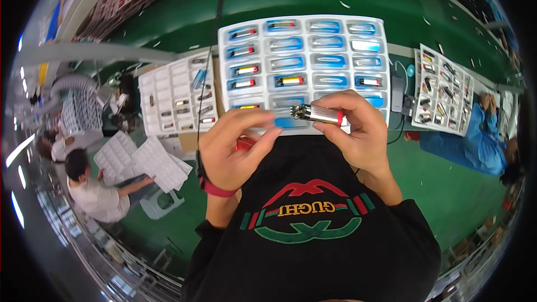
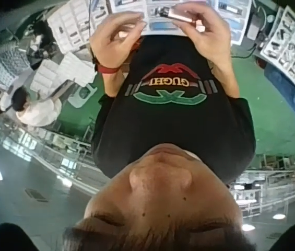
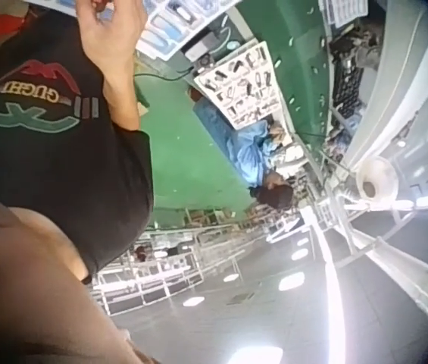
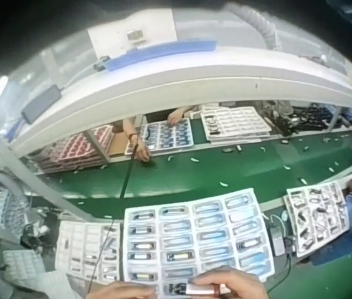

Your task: The person assembles small electronic components into a blue plastic casing by hand, taking components from a component tray and inserting them into the casing.

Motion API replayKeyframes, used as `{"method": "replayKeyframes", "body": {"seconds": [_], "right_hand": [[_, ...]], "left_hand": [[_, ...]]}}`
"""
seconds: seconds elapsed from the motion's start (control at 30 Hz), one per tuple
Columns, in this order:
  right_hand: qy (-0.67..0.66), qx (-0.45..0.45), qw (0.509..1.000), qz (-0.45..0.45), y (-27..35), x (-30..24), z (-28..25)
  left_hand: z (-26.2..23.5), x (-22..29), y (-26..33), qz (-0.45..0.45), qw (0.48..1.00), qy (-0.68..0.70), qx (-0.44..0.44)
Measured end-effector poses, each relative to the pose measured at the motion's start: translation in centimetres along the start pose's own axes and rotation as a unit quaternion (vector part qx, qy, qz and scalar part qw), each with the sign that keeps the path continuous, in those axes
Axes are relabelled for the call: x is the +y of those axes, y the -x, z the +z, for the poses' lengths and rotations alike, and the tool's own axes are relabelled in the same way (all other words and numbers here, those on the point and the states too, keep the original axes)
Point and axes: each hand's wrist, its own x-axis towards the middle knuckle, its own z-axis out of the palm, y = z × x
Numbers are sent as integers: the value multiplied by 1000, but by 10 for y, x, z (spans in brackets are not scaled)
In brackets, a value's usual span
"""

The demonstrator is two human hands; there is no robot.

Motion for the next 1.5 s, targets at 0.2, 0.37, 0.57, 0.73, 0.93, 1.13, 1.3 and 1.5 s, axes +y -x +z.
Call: {"method": "replayKeyframes", "body": {"seconds": [0.2, 0.37, 0.57, 0.73, 0.93, 1.13, 1.3, 1.5], "right_hand": [[41, -19, 999, -25, 2, -6, 22], [-14, -25, 1000, -8, 12, -4, 39], [-5, -75, 997, -19, 3, 2, 58], [80, -70, 994, -34, -3, 1, 77], [131, -32, 991, -14, -12, 6, 110], [157, -44, 984, -78, -36, 1, 146], [189, -27, 977, -97, -39, 5, 136], [165, -39, 985, 35, -28, 7, 106]], "left_hand": [[-8, -3, 10, 120, 990, -80, 5], [-21, -9, 16, 161, 981, -106, 27], [-29, -28, 35, 103, 989, -69, 78], [-35, -39, 34, 86, 989, -21, 120], [-54, -61, 27, 65, 986, -19, 149], [-87, -82, 14, -53, 978, 159, 122], [-94, -83, -10, -60, 992, 109, 19], [-69, -82, -35, 60, 989, -53, -126]]}}
